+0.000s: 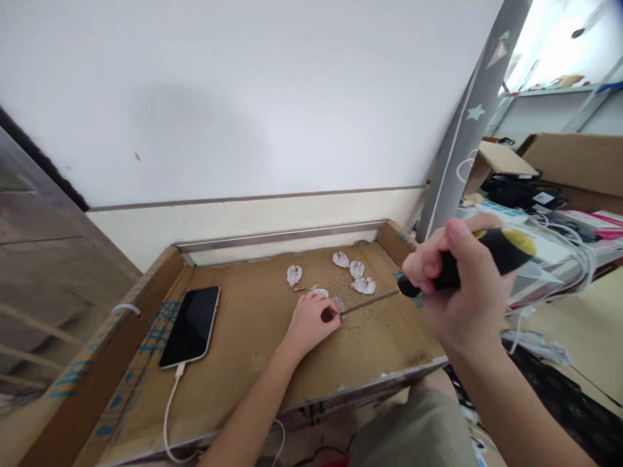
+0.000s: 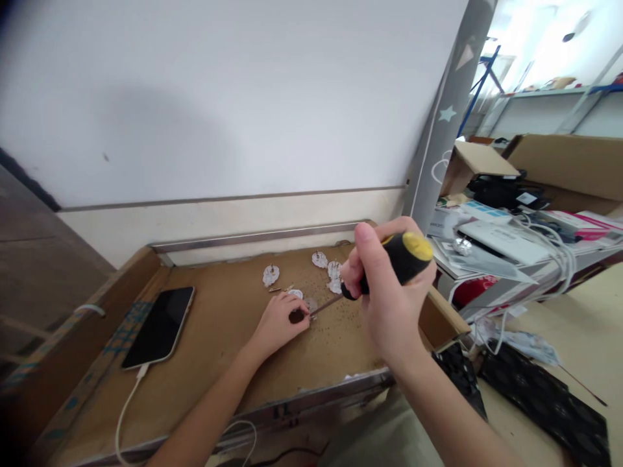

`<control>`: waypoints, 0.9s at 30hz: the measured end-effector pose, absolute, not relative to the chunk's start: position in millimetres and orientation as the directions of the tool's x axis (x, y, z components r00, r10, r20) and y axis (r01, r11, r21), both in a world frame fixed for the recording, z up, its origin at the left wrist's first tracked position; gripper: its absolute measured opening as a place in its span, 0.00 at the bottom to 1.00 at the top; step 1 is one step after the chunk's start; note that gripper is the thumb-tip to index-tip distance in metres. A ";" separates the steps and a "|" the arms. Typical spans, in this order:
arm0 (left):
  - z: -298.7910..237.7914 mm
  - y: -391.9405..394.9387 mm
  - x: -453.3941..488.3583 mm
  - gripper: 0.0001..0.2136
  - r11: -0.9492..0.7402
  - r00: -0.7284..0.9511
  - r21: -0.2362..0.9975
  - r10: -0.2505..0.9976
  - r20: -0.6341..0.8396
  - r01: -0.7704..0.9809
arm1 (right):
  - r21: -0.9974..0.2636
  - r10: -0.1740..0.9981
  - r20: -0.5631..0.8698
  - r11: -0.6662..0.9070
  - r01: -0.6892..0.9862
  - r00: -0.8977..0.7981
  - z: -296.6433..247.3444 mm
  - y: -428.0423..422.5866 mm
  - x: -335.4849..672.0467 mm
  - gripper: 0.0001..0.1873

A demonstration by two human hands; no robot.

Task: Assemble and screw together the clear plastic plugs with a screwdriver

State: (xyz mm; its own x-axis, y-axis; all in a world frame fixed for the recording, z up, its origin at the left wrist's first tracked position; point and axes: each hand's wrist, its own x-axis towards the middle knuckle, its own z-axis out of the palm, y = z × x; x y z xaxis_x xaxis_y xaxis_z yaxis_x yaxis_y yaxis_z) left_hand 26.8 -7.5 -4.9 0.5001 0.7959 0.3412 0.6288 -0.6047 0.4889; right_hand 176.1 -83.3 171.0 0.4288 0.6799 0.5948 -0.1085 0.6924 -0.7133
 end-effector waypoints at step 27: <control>-3.8 -7.8 26.9 0.02 -0.604 0.515 0.483 0.796 0.319 0.634 | -0.725 0.675 0.569 0.681 -0.101 0.470 173.5 -73.1 183.9 0.14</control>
